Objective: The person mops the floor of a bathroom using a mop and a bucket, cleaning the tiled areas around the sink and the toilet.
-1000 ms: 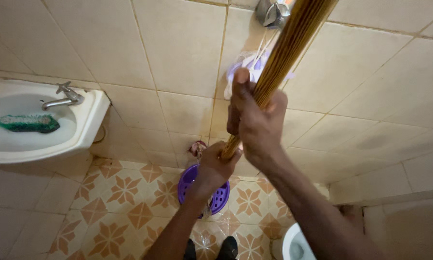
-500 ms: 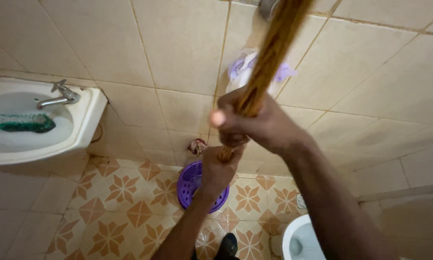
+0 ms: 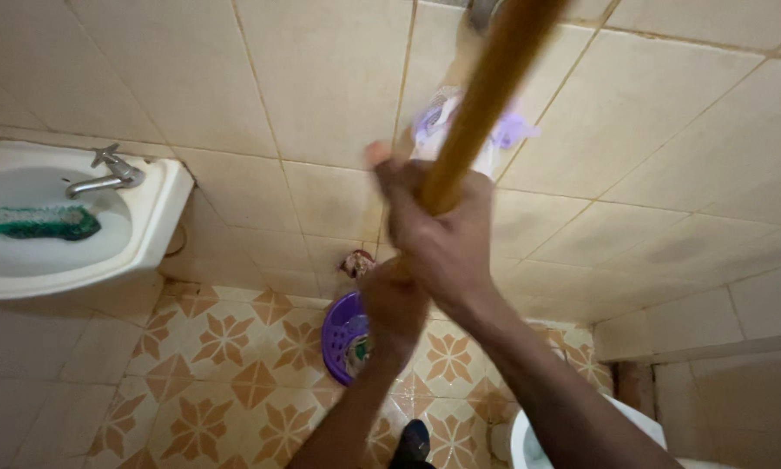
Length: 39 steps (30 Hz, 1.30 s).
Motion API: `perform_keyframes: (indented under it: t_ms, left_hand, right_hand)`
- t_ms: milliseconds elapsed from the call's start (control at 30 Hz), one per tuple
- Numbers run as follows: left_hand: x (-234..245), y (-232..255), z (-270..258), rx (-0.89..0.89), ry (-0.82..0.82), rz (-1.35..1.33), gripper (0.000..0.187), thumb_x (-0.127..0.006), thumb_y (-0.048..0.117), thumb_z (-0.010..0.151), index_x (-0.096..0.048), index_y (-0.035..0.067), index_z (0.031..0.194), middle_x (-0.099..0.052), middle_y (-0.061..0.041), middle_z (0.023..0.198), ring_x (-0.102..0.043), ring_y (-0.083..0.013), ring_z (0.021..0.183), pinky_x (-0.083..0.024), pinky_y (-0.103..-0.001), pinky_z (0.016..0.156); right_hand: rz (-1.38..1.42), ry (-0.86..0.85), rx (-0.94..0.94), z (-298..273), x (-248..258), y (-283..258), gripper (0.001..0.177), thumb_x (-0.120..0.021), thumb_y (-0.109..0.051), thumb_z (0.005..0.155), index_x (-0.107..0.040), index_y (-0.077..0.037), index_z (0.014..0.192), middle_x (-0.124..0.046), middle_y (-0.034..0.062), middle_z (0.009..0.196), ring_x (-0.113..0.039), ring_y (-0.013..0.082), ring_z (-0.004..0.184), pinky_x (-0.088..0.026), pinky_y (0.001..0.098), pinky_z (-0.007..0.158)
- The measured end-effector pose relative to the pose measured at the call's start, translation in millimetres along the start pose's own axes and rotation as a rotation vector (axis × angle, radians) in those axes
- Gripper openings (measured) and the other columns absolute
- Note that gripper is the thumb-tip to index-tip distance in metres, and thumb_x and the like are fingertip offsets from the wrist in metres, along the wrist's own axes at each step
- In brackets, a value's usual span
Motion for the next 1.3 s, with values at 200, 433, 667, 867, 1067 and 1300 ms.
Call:
perform_keyframes:
  t_ms: [200, 433, 667, 867, 1067, 1300]
  left_hand:
    - [4, -31, 19, 0.051, -0.634, 0.096, 0.028, -0.073, 0.015, 0.079, -0.058, 0.001, 0.06, -0.051, 0.001, 0.049, -0.048, -0.0117, 0.046, -0.037, -0.035, 0.046]
    - [-5, -15, 15, 0.173, -0.641, 0.026, 0.037, -0.08, 0.023, 0.085, -0.057, 0.001, 0.066, -0.048, -0.002, 0.057, -0.044, -0.0123, 0.054, -0.039, -0.035, 0.051]
    - [-30, 9, -8, -0.245, -0.101, -0.027, 0.041, -0.087, 0.025, 0.085, -0.054, 0.002, 0.081, -0.046, 0.001, 0.066, -0.044, -0.011, 0.06, -0.041, -0.032, 0.056]
    - [-48, -44, 0, -0.271, -0.173, -0.044, 0.034, -0.08, 0.021, 0.087, -0.054, 0.001, 0.078, -0.048, -0.004, 0.064, -0.047, -0.0144, 0.056, -0.041, -0.034, 0.055]
    - [-44, -69, 13, -0.418, -0.333, -0.029, 0.028, -0.072, 0.016, 0.089, -0.055, 0.001, 0.075, -0.051, -0.009, 0.062, -0.049, -0.0178, 0.053, -0.042, -0.036, 0.055]
    - [-29, -48, 24, -0.249, -0.325, -0.166, 0.015, -0.069, 0.012, 0.086, -0.059, 0.002, 0.08, -0.057, -0.003, 0.065, -0.056, -0.0128, 0.058, -0.046, -0.031, 0.055]
  right_hand:
    - [0.358, -0.776, -0.075, 31, 19, -8, 0.046, -0.073, -0.045, 0.099, -0.055, -0.016, 0.069, -0.05, -0.0028, 0.056, -0.048, 0.0098, 0.044, -0.041, 0.0278, 0.041]
    - [0.452, -0.522, -0.147, 32, 24, 2, 0.051, -0.069, -0.036, 0.103, -0.043, -0.016, 0.065, -0.034, -0.0052, 0.052, -0.03, 0.0082, 0.041, -0.023, 0.0295, 0.039]
    - [0.174, -0.07, -0.08, 26, 24, 5, 0.044, -0.063, -0.033, 0.099, -0.05, -0.016, 0.06, -0.041, -0.0043, 0.044, -0.037, 0.0095, 0.031, -0.029, 0.0297, 0.029]
    - [0.029, 0.295, -0.034, -8, 27, 25, 0.043, -0.06, -0.029, 0.106, -0.051, -0.016, 0.066, -0.044, -0.0072, 0.059, -0.038, 0.0038, 0.047, -0.025, 0.0251, 0.041]
    - [0.047, 0.233, 0.067, -2, 33, 38, 0.035, -0.061, -0.025, 0.101, -0.054, -0.016, 0.068, -0.049, -0.0066, 0.061, -0.042, 0.0049, 0.047, -0.034, 0.0248, 0.041]
    - [0.52, -0.892, -0.222, 41, 25, 47, 0.042, -0.072, -0.029, 0.098, -0.053, -0.014, 0.064, -0.046, -0.0024, 0.057, -0.043, 0.0126, 0.049, -0.036, 0.033, 0.048]
Point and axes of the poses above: each hand's wrist, its own z-axis towards the middle knuckle, its own x-axis out of the back of the hand, y = z × x, the point moved 5 cm from there along z, towards the middle knuckle
